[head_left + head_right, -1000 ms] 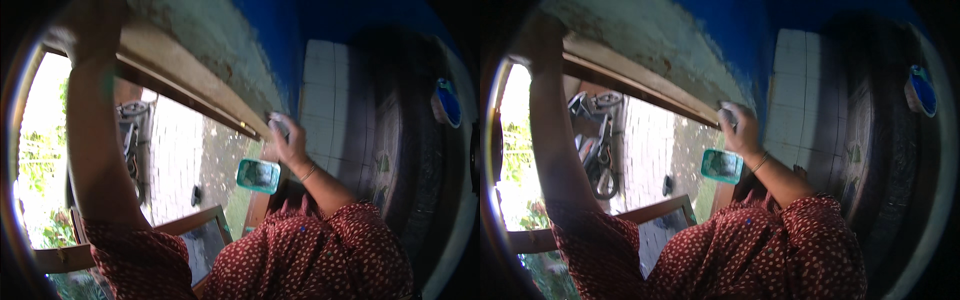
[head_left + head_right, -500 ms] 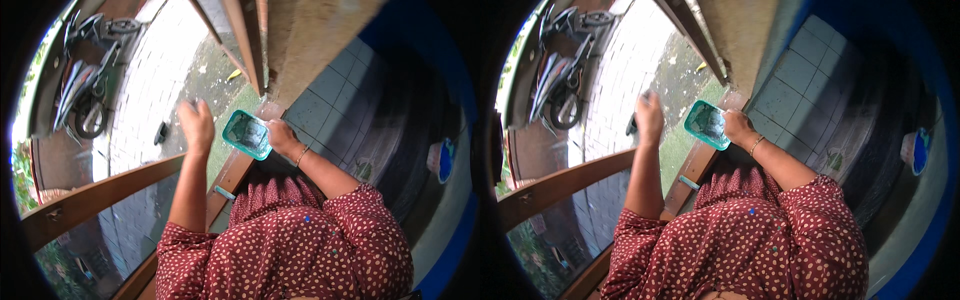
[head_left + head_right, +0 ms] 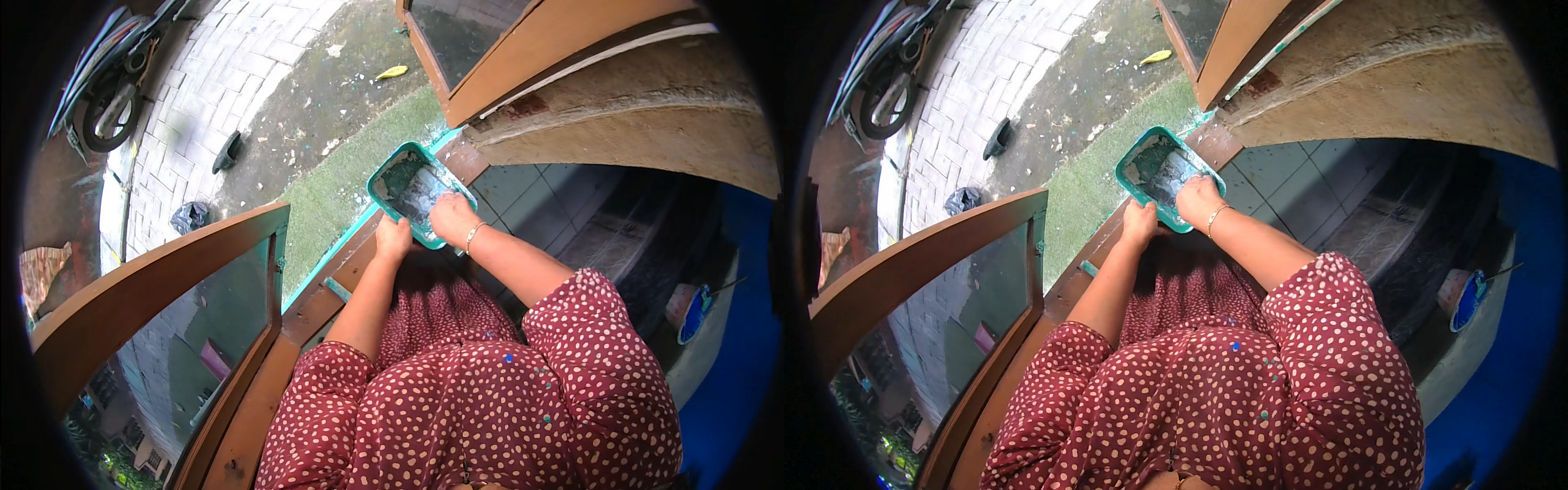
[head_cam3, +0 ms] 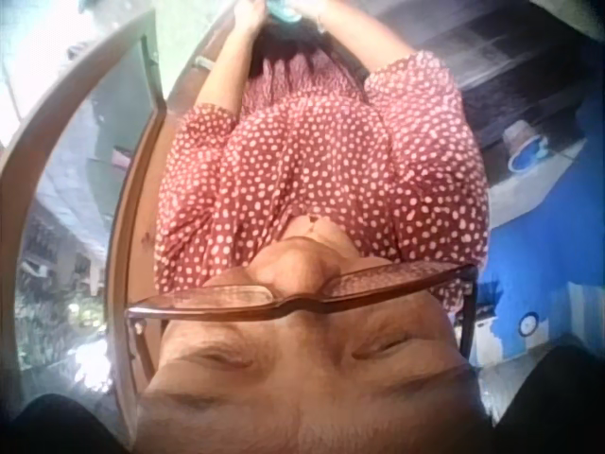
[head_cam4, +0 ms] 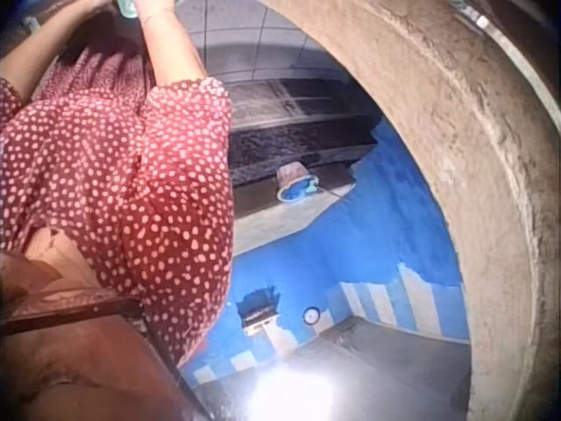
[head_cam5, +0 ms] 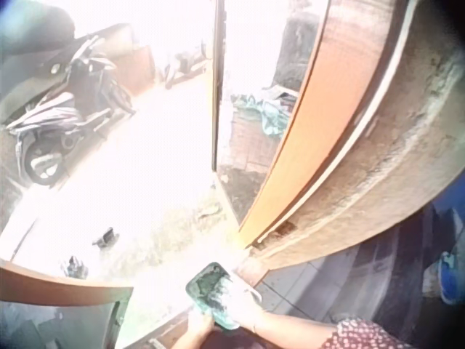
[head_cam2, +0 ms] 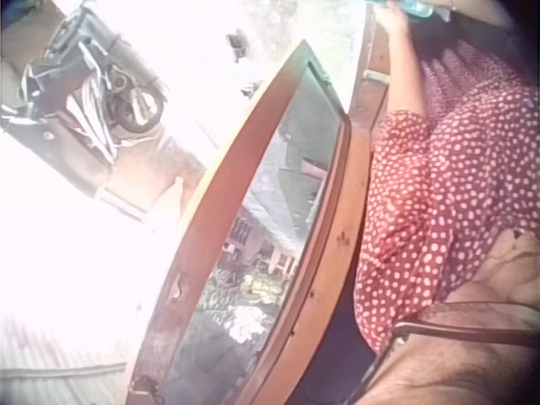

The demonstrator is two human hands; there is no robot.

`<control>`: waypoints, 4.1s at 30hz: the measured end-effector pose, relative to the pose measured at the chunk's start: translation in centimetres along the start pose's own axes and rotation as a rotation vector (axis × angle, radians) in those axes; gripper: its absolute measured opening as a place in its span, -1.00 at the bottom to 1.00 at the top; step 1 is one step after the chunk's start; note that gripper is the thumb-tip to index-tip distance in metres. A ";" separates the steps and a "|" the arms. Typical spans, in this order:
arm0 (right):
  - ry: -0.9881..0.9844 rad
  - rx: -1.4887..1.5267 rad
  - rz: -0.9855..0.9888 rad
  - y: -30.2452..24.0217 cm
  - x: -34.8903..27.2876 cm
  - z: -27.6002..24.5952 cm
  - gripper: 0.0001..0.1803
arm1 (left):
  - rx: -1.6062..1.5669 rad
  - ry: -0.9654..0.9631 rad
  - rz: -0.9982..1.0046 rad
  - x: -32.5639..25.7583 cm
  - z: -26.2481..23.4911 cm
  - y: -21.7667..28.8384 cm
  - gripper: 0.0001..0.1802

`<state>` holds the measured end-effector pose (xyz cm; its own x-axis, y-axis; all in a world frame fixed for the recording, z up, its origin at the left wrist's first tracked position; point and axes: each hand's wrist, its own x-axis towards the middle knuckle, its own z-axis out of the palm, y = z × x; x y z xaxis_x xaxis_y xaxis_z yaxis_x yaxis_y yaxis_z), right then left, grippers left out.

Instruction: The person repairs a damaged wall by scraping away loose material with a putty knife and applying filler from a small container to the surface.

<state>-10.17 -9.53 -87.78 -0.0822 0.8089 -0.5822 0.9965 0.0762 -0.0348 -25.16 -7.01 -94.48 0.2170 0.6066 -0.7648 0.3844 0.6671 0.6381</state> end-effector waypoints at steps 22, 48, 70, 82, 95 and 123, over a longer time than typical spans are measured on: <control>-0.134 0.466 0.185 -2.5 0.0 1.2 -0.82 | 0.228 0.417 0.080 -2.6 2.3 4.1 -0.62; -0.048 -0.494 -0.467 2.3 -1.7 0.5 -0.71 | 0.683 0.133 0.297 -0.5 -0.6 7.9 -0.51; 0.250 0.072 -0.443 -1.0 -0.8 4.8 -0.60 | 0.656 0.230 0.358 -0.4 0.0 7.2 -0.70; -0.077 -0.151 -0.458 -0.3 -0.5 1.1 -0.80 | 0.680 0.219 0.327 -0.2 -0.3 6.9 -0.67; -0.254 0.512 0.065 1.4 2.5 -2.4 0.32 | 0.612 0.189 0.367 -0.2 -0.9 5.4 -0.57; 0.051 0.687 0.288 2.1 5.9 -1.9 -0.62 | 0.543 0.121 0.433 -0.4 -0.2 3.3 -0.35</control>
<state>-8.61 -3.49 -89.69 0.2002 0.7691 -0.6069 0.7630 -0.5110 -0.3959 -24.19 -4.99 -92.03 0.3625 0.8334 -0.4172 0.6865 0.0640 0.7243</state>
